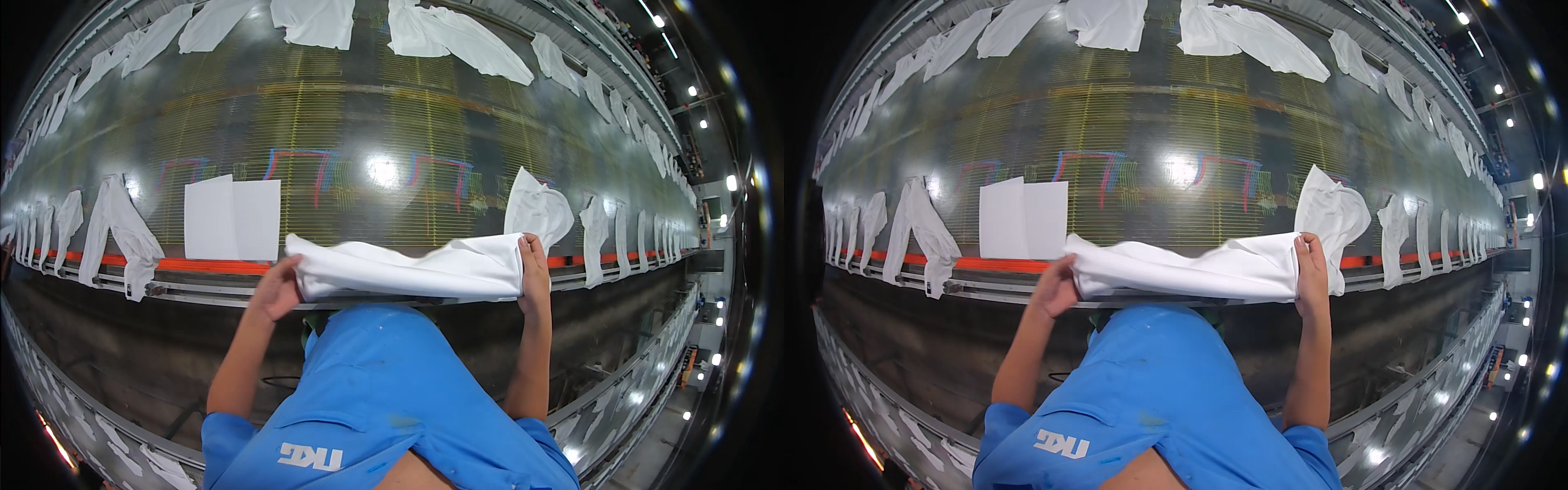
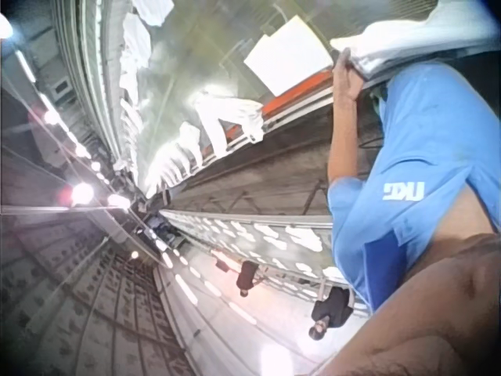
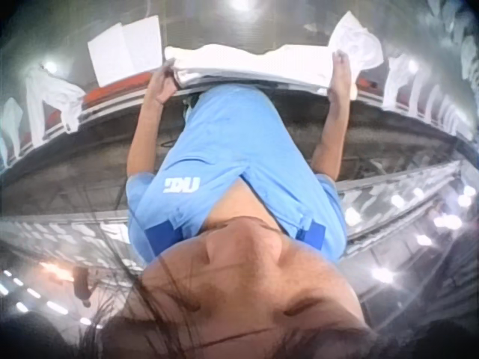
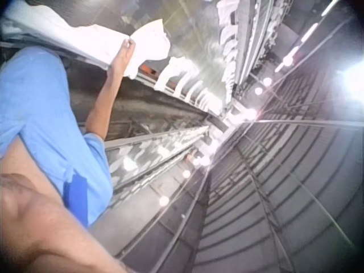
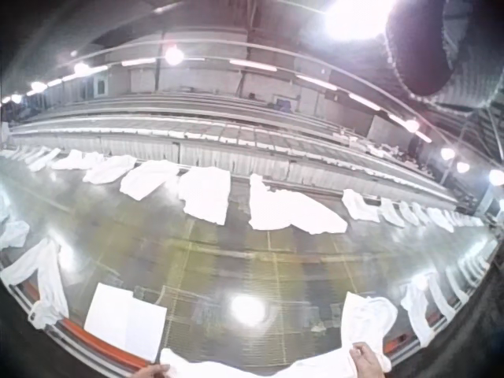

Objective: The person aligns white t-shirts on a conveyor, then uses a squeegee to pull black ink across a blue screen to print a design. After printing, the person scrapes excess ink from the screen and returns to the conveyor to position more shirts.

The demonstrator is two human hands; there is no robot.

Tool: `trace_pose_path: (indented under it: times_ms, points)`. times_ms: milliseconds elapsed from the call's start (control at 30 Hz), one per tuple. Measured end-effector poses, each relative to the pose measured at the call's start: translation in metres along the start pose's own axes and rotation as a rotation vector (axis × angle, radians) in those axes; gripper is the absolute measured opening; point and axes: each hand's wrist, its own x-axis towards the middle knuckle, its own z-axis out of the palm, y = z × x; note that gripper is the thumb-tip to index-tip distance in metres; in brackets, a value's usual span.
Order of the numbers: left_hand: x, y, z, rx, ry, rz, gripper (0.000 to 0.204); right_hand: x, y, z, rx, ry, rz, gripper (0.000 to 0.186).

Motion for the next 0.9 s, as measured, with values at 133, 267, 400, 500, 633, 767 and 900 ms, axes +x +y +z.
trace_pose_path:
  times_ms: [133,267,400,500,633,767,900]
  points:
    - [0.033,-0.048,-0.009,0.105,-0.031,-0.319,0.051,0.025,0.055,-0.026,0.185,-0.095,0.38,0.03]
    - [0.045,-0.059,-0.01,0.375,-0.054,-0.164,0.046,0.014,0.135,-0.046,0.064,-0.314,0.617,0.051]
    - [0.02,-0.023,-0.005,0.6,0.104,-0.062,0.046,0.002,0.131,-0.043,0.105,-0.23,0.476,0.066]
    - [-0.005,0.005,-0.004,0.468,0.096,0.073,0.04,0.007,0.078,-0.042,0.042,-0.263,0.212,0.068]
    - [-0.012,0.011,-0.006,0.447,0.15,0.145,0.046,0.014,0.083,-0.024,0.354,-0.295,0.064,0.058]
    - [-0.002,-0.004,-0.014,0.747,0.226,0.018,0.061,0.023,0.162,-0.008,0.173,-0.45,0.597,0.033]
    - [-0.018,-0.016,-0.029,0.72,0.331,0.066,0.053,0.021,0.18,-0.01,0.239,-0.14,0.39,0.02]
